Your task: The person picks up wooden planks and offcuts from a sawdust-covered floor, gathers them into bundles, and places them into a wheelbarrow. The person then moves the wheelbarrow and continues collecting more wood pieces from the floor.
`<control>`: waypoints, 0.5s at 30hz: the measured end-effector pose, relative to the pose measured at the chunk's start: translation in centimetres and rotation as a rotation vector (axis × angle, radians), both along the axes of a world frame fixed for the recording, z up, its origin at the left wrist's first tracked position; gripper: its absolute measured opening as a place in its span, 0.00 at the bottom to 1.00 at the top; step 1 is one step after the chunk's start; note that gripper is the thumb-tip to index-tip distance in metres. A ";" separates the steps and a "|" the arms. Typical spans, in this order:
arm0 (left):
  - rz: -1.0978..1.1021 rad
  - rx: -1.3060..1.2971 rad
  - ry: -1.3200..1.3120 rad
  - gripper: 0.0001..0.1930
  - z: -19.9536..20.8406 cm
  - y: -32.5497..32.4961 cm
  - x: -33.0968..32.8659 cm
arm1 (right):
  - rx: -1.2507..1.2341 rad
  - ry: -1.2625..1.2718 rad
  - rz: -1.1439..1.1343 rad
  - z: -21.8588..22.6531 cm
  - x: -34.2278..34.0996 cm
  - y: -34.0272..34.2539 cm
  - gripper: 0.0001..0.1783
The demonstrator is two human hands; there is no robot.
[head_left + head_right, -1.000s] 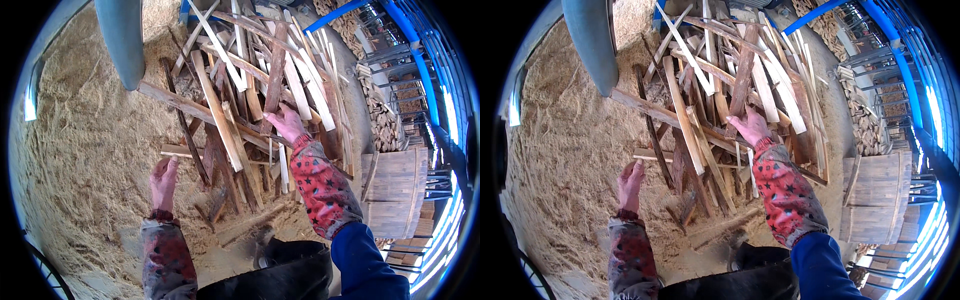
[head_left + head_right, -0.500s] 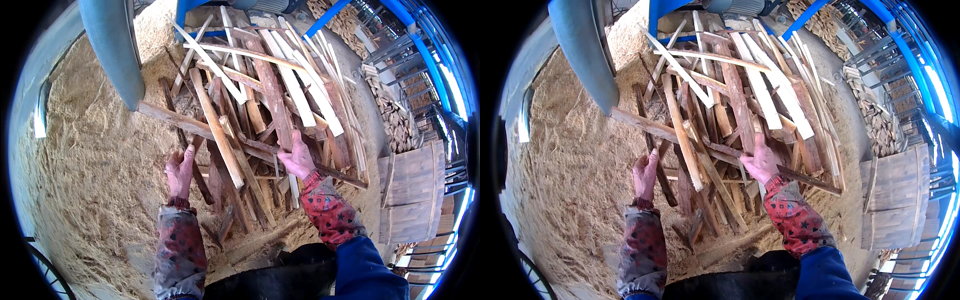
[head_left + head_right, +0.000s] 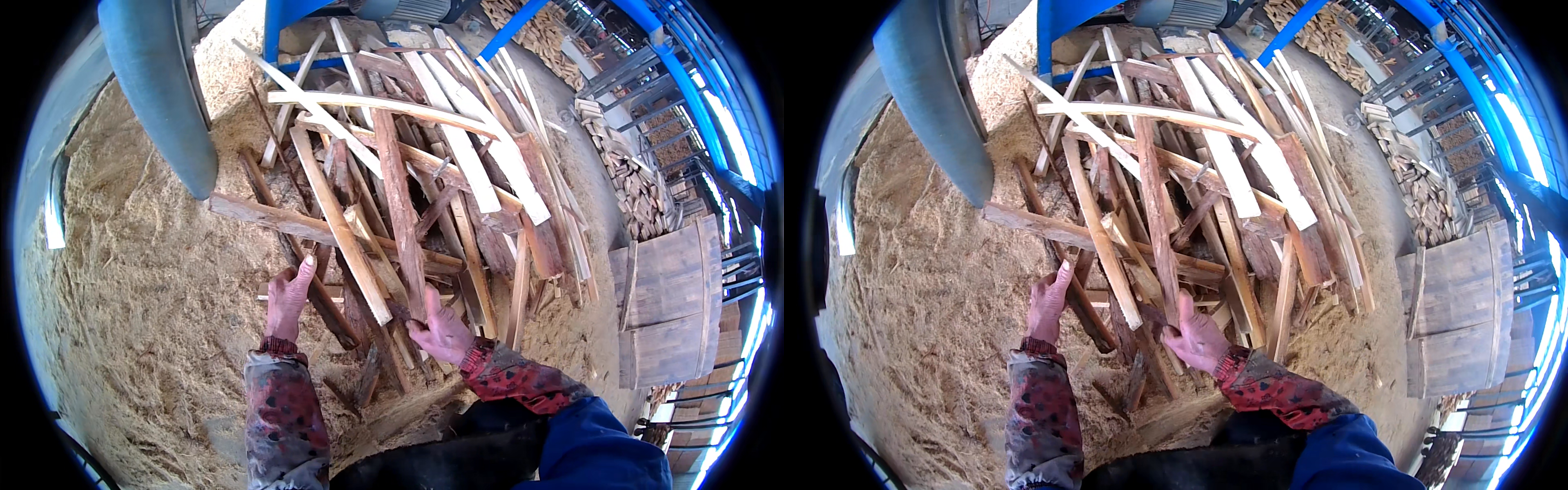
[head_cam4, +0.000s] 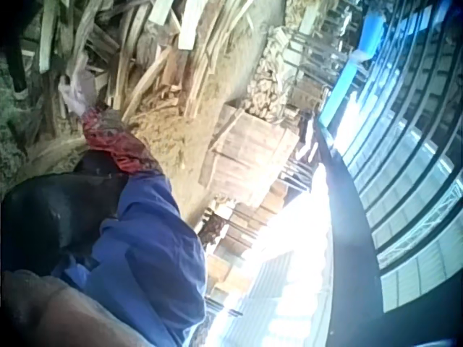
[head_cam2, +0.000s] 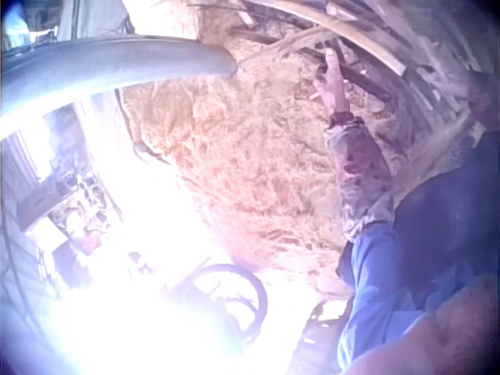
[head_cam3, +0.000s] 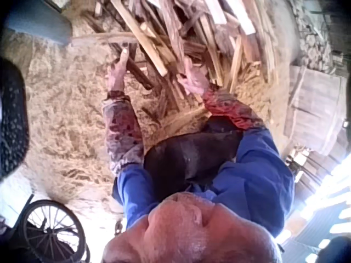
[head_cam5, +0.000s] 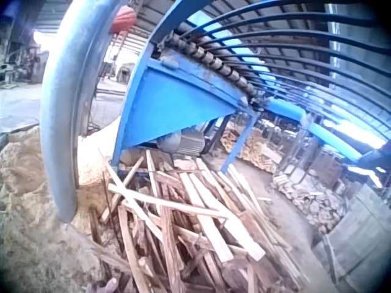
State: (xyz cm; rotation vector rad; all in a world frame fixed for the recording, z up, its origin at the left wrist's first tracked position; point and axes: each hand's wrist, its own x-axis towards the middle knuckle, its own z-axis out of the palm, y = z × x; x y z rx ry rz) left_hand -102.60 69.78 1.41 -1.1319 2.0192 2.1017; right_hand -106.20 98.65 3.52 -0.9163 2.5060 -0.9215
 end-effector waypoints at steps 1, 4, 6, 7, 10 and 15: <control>0.014 -0.032 0.013 0.38 0.5 0.4 0.1 | 0.043 -0.028 -0.009 -0.3 0.2 0.0 0.26; 0.038 -0.062 -0.025 0.43 -0.4 -0.1 0.0 | 0.126 0.072 0.106 3.6 1.9 -1.8 0.26; 0.077 -0.083 0.020 0.46 -0.9 0.2 0.0 | 0.275 -0.157 0.069 4.8 2.4 -1.4 0.26; 0.082 -0.087 -0.019 0.49 0.6 1.4 -0.4 | 0.293 -0.264 0.069 4.4 2.4 0.1 0.26; 0.035 -0.056 -0.025 0.49 2.2 2.6 -0.8 | 0.301 -0.182 0.190 4.3 1.5 3.2 0.26; 0.100 -0.082 0.082 0.40 -0.2 1.3 0.2 | 0.207 0.458 -0.122 12.6 -5.1 3.6 0.27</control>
